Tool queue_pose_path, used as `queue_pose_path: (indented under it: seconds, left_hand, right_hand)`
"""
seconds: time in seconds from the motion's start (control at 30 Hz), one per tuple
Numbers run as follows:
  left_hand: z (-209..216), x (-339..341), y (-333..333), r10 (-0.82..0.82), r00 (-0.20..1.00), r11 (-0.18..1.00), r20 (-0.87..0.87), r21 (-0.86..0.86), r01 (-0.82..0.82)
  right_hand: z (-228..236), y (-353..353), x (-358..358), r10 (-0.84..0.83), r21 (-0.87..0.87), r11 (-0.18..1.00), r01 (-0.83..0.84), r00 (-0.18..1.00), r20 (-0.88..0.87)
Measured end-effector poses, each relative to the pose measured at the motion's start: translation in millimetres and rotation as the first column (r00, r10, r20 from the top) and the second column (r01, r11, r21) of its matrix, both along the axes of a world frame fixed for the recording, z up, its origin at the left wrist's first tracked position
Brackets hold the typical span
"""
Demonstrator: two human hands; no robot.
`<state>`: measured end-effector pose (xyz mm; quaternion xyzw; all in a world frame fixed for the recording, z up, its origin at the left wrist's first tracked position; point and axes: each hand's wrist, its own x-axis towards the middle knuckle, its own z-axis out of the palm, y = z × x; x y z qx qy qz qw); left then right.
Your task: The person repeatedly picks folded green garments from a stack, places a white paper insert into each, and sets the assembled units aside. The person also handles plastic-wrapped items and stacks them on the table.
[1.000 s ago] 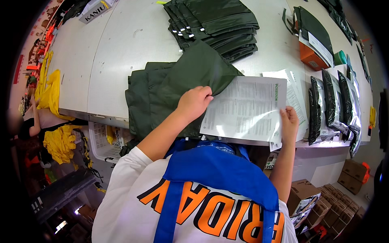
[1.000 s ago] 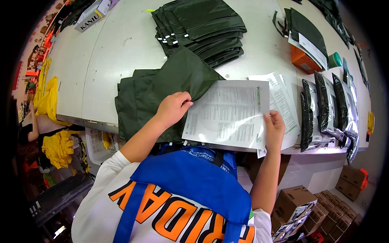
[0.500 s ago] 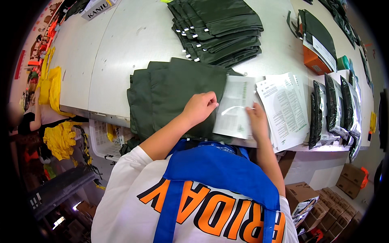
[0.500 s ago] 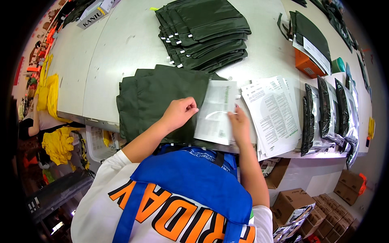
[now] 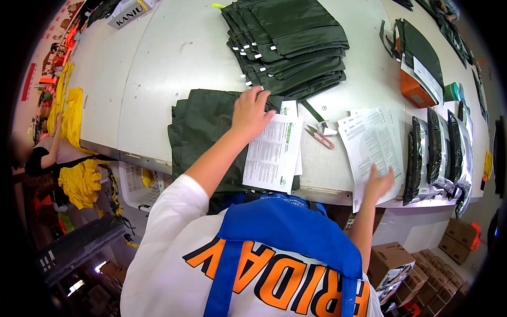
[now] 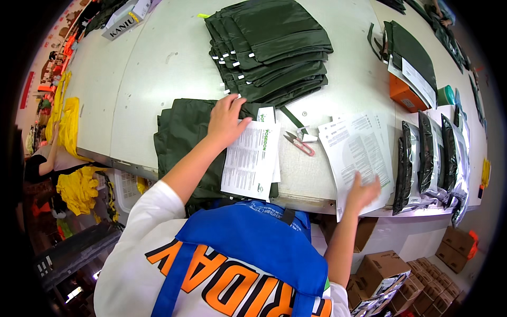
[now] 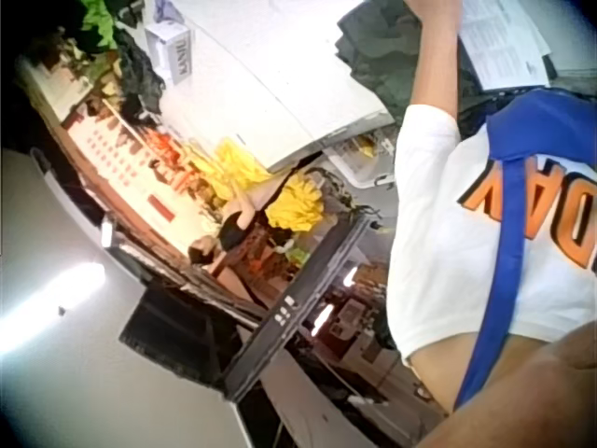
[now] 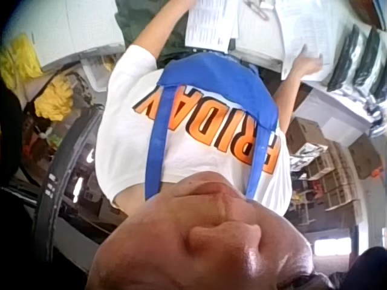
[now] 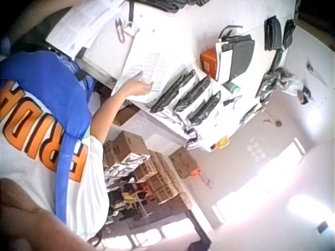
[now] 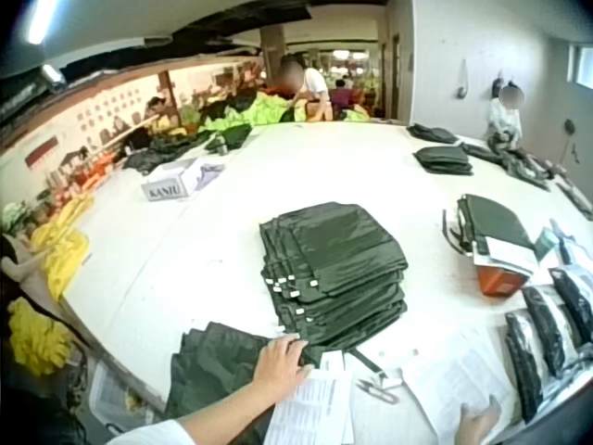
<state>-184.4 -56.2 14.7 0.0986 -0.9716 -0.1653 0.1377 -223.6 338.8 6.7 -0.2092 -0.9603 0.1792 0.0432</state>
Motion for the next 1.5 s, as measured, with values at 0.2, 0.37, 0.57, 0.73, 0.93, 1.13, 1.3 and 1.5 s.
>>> queue_pose_path:
  seconds: [0.2, 0.37, 0.57, 0.73, 0.93, 1.13, 1.3, 1.5]
  left_hand:
    - [-7.5, -68.7, -4.8, -0.036, 0.985, 0.998, 0.166, -0.041, 0.044]
    - [17.7, -82.3, -15.1, 0.045, 0.994, 0.999, 0.103, 0.026, -0.048]
    - [101.2, -25.9, -26.5, -0.108, 0.971, 0.993, -0.212, -0.078, 0.094]
    - [95.9, 75.6, 16.7, -0.481, 0.788, 0.873, 0.385, 0.126, 0.471]
    - [22.5, 87.3, 52.4, -0.300, 0.926, 0.937, 0.227, 0.250, 0.242]
    - [-18.1, 70.5, 62.7, -0.260, 0.952, 0.965, 0.158, 0.084, 0.250]
    - [-11.8, 73.2, 70.3, -0.310, 0.929, 0.949, 0.204, 0.120, 0.291]
    - [10.4, 52.8, 54.8, -0.040, 0.996, 0.875, 0.074, 0.483, 0.000]
  right_hand:
    - [-29.4, 88.6, 21.9, -0.228, 0.033, 0.973, 0.227, 0.974, 0.009]
    - [-59.6, 130.5, 27.8, -0.341, -0.309, 0.904, 0.295, 0.934, -0.105]
    - [-34.4, 123.1, 28.4, -0.207, -0.228, 0.956, 0.183, 0.975, -0.085]
    - [-21.6, 103.1, 24.0, 0.033, 0.097, 0.995, 0.001, 0.938, -0.344]
    - [10.5, 102.6, 12.7, -0.281, -0.722, 0.691, 0.045, 0.936, -0.211]
    - [48.5, 88.8, 21.1, -0.301, -0.906, 0.394, -0.156, 0.909, -0.287]
    - [53.9, 78.9, 33.1, -0.130, -0.911, 0.371, -0.182, 0.961, -0.245]
    - [60.1, 61.0, 39.7, 0.229, -0.889, 0.457, -0.045, 0.971, 0.069]
